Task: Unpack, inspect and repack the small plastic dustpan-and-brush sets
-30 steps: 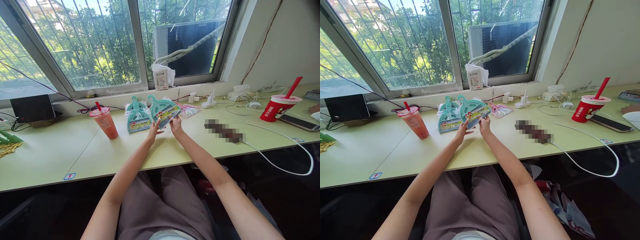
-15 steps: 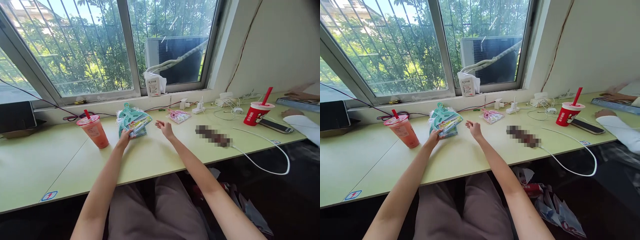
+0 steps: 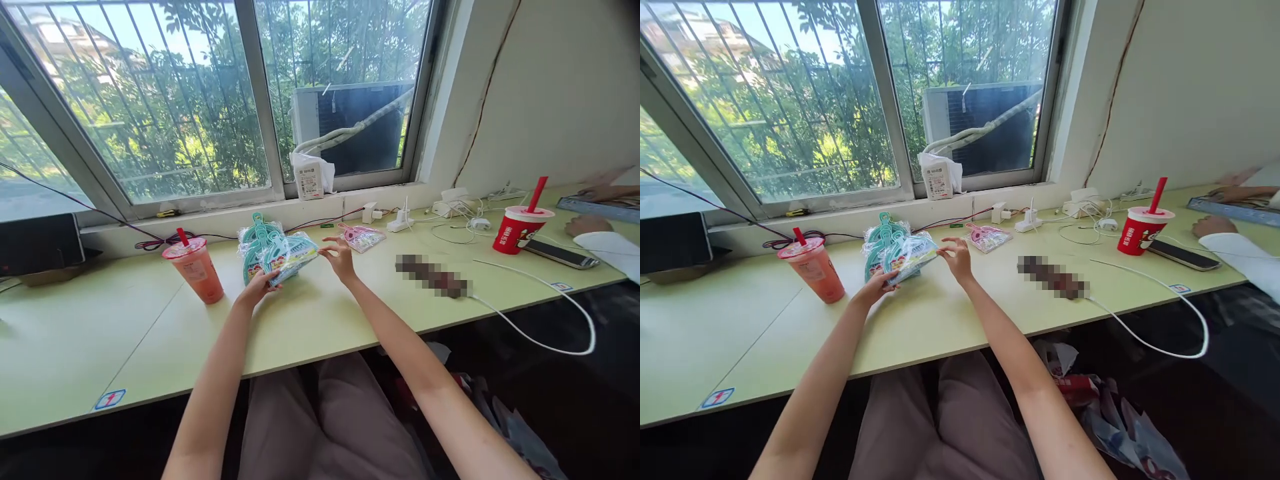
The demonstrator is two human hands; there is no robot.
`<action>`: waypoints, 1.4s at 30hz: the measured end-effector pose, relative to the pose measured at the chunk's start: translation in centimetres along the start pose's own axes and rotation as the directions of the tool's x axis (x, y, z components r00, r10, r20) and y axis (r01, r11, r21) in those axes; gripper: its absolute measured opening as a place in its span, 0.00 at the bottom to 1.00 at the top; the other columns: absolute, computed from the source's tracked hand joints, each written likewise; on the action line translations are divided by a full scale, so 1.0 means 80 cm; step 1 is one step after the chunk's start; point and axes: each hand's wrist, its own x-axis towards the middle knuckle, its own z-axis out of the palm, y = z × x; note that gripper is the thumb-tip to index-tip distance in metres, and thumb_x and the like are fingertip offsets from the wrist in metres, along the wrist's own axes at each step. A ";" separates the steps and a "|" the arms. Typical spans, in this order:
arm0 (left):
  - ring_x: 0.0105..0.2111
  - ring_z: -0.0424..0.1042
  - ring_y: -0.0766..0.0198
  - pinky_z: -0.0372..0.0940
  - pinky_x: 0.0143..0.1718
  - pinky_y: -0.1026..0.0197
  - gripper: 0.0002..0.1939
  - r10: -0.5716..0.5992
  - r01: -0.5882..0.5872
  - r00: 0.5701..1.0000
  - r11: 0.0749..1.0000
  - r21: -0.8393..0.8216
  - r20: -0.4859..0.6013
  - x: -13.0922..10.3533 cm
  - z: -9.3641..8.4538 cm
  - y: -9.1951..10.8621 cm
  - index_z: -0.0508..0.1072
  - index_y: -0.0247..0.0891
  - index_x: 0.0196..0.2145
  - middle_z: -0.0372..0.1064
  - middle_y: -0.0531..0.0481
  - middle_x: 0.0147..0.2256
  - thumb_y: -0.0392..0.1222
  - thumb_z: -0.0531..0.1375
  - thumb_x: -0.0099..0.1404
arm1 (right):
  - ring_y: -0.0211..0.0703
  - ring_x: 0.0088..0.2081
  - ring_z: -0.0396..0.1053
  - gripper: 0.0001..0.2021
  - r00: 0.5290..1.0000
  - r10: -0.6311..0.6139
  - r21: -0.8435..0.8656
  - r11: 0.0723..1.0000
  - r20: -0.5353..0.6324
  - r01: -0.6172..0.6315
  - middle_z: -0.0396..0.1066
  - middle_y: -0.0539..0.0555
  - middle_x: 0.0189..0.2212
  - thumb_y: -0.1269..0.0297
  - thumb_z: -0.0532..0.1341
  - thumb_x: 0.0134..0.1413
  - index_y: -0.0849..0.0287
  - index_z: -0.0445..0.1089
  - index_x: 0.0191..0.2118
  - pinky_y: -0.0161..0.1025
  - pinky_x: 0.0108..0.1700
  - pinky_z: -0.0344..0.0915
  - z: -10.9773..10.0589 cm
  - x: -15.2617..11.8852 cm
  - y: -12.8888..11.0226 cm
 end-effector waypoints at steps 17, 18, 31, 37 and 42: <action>0.19 0.71 0.66 0.58 0.16 0.67 0.21 0.041 -0.103 0.966 0.966 0.237 0.254 -0.018 0.025 -0.002 0.67 0.35 0.45 0.73 0.48 0.29 0.44 0.68 0.56 | 0.43 0.41 0.72 0.19 0.913 0.407 0.341 0.862 -0.025 -0.375 0.76 0.53 0.41 0.62 0.70 0.41 0.56 0.73 0.43 0.42 0.47 0.70 0.021 -0.016 0.038; 0.19 0.71 0.66 0.58 0.16 0.67 0.22 0.046 -0.102 0.971 0.968 0.231 0.236 -0.018 0.026 -0.002 0.67 0.36 0.45 0.73 0.48 0.29 0.44 0.68 0.56 | 0.42 0.37 0.72 0.20 0.861 0.507 0.399 0.783 0.037 -0.478 0.76 0.53 0.37 0.62 0.72 0.37 0.58 0.73 0.41 0.41 0.43 0.71 0.023 -0.015 0.042; 0.35 0.78 0.57 0.75 0.33 0.58 0.36 0.236 -0.251 0.963 0.960 0.125 0.129 -0.032 0.061 -0.004 0.60 0.41 0.58 0.73 0.39 0.49 0.48 0.69 0.57 | 0.41 0.30 0.72 0.22 0.791 0.612 0.418 0.716 0.012 -0.560 0.77 0.51 0.26 0.54 0.72 0.30 0.62 0.76 0.34 0.36 0.32 0.66 0.020 -0.005 0.056; 0.21 0.74 0.64 0.75 0.28 0.57 0.19 0.148 -0.138 0.979 0.987 0.079 -0.142 -0.008 0.058 -0.021 0.65 0.33 0.45 0.73 0.45 0.34 0.47 0.63 0.64 | 0.46 0.35 0.74 0.26 0.824 0.557 0.421 0.725 0.105 -0.544 0.77 0.54 0.30 0.48 0.71 0.34 0.61 0.74 0.39 0.40 0.38 0.68 0.026 -0.011 0.037; 0.20 0.75 0.63 0.70 0.20 0.63 0.16 0.179 -0.171 0.957 0.984 0.053 -0.230 0.000 0.052 -0.021 0.64 0.36 0.44 0.72 0.48 0.32 0.46 0.62 0.63 | 0.45 0.42 0.74 0.28 0.806 0.513 0.593 0.564 0.295 -0.575 0.77 0.53 0.39 0.38 0.67 0.42 0.54 0.71 0.43 0.40 0.43 0.71 0.024 -0.014 0.018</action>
